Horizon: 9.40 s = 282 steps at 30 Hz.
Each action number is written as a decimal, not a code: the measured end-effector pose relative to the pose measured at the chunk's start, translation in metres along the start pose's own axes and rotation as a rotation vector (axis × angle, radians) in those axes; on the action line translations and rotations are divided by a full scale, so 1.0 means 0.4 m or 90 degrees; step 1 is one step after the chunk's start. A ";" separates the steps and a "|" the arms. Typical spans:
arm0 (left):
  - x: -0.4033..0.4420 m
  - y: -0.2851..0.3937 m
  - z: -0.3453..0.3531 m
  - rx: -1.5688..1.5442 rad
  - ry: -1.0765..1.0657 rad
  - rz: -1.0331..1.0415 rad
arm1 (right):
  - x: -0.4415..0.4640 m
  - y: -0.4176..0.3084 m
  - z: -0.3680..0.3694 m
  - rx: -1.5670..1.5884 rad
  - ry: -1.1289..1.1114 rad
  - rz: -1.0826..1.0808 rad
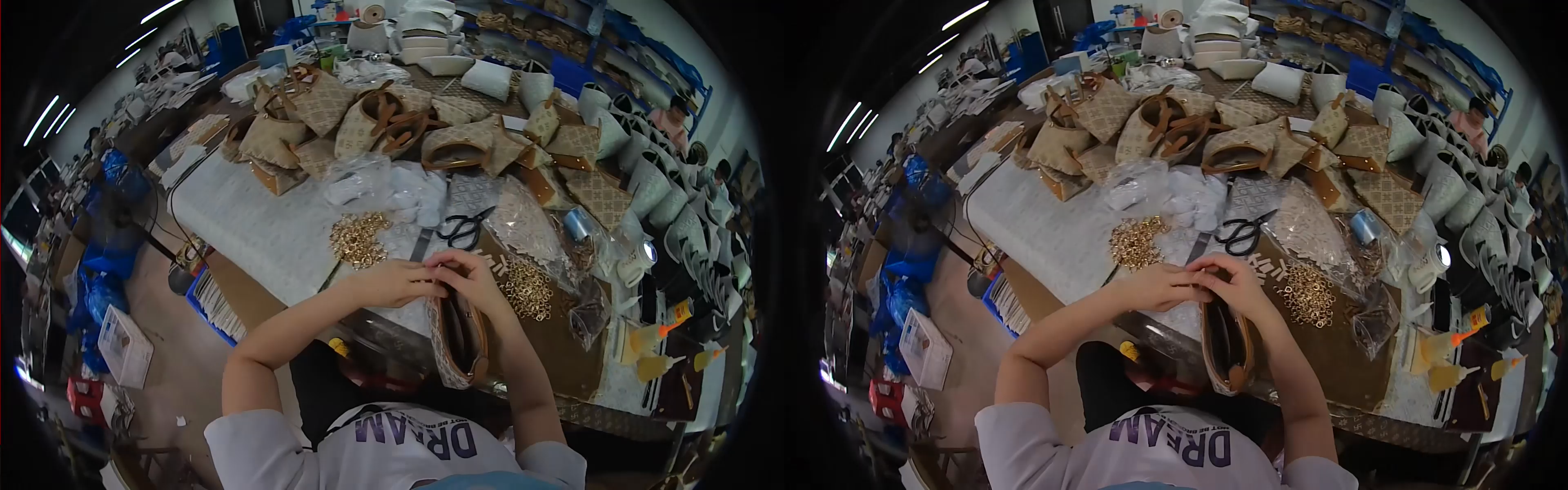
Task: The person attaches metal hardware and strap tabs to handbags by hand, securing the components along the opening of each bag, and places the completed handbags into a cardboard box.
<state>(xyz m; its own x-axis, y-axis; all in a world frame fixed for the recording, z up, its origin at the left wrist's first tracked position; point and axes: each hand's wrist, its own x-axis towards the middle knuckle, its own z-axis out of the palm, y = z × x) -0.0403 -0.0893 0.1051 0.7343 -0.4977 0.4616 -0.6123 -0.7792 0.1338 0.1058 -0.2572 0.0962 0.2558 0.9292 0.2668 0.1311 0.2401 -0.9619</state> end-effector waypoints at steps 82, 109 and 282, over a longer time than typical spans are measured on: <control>-0.028 -0.094 -0.022 -0.833 -0.030 -0.637 | -0.019 0.012 0.120 -0.261 0.269 0.171; 0.021 -0.020 -0.033 -0.338 -0.026 -0.417 | -0.038 0.027 0.099 -0.188 0.260 0.236; -0.033 -0.694 -0.074 -0.045 0.586 -0.754 | -0.046 0.032 0.069 -0.152 0.368 -0.075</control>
<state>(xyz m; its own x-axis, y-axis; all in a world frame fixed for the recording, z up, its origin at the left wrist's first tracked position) 0.1111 0.1447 0.0878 0.3817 0.8181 0.4302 0.1559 -0.5157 0.8425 0.0764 -0.2634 0.0771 0.6943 0.5822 0.4230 0.3821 0.1998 -0.9023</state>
